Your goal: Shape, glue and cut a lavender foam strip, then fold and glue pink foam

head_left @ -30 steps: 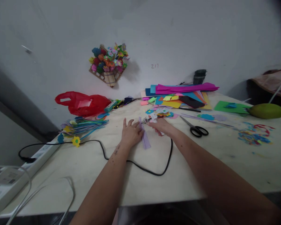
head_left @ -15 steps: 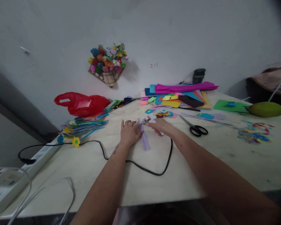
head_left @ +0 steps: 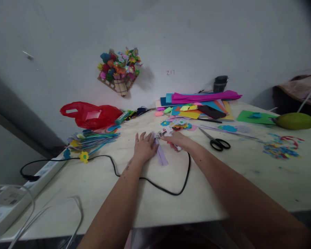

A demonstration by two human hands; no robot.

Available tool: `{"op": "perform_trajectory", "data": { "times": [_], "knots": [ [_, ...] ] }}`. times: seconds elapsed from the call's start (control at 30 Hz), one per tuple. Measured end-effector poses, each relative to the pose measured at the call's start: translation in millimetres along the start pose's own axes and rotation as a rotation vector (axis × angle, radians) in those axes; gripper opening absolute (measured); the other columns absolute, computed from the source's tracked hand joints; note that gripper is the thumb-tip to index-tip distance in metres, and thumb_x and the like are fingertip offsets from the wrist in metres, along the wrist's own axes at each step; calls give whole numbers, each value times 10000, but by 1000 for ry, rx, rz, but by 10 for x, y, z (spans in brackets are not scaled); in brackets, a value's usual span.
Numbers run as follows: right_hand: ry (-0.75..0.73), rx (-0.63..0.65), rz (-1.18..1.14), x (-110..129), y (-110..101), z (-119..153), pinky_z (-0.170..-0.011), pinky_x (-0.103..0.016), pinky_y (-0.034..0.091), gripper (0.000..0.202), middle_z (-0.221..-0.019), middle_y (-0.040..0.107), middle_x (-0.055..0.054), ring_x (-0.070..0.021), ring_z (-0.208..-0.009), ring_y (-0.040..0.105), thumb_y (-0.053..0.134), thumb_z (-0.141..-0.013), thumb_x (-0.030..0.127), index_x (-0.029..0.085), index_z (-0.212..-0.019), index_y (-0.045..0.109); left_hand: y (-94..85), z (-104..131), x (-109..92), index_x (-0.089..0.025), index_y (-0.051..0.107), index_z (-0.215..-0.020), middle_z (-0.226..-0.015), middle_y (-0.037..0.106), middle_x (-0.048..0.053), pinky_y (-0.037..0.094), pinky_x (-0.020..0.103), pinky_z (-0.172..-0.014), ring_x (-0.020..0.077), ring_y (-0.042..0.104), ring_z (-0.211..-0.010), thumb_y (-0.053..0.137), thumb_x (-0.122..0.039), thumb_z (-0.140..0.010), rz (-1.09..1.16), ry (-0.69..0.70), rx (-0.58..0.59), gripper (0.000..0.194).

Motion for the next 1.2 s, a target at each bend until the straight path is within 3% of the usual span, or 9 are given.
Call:
{"op": "perform_trajectory", "data": {
  "times": [0.27,0.63,0.93,1.2],
  "knots": [
    [6,-63,15,69,10,67,-308,-184,318,292,-373,440,60,-80,-279,402,559,-790,428,161,-729,456,-13,4,-42,-231,537,-1201,-1346,450,22,47,529,-1079,273,242,-1304,306,-412,-853,-47,44,-14,455],
    [-1,-88,39,83,-8,82,-308,-191,310,316,-363,437,55,-88,-281,417,564,-781,447,155,-707,469,-4,7,-75,-228,538,-1204,-1349,446,21,57,523,-1083,262,237,-1312,240,-389,-880,-42,49,8,468],
    [-28,-98,44,80,-9,81,-314,-188,310,316,-364,442,55,-84,-278,421,558,-785,441,162,-685,446,-7,6,-81,-222,539,-1204,-1346,450,27,58,511,-1086,268,231,-1314,253,-439,-870,-33,39,3,490],
    [-26,-79,17,70,-17,90,-304,-199,314,313,-375,448,53,-90,-278,415,564,-775,445,168,-702,440,44,6,0,-258,435,-1292,-1377,409,15,94,530,-1071,283,235,-1311,249,-571,-835,52,-86,66,583]
  ]
}}
Point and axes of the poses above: each hand's wrist, its own z-axis away from the middle knuckle, its own y-axis out of the palm, x = y × z, the point moved 1 cm from there along -z, towards the middle knuckle
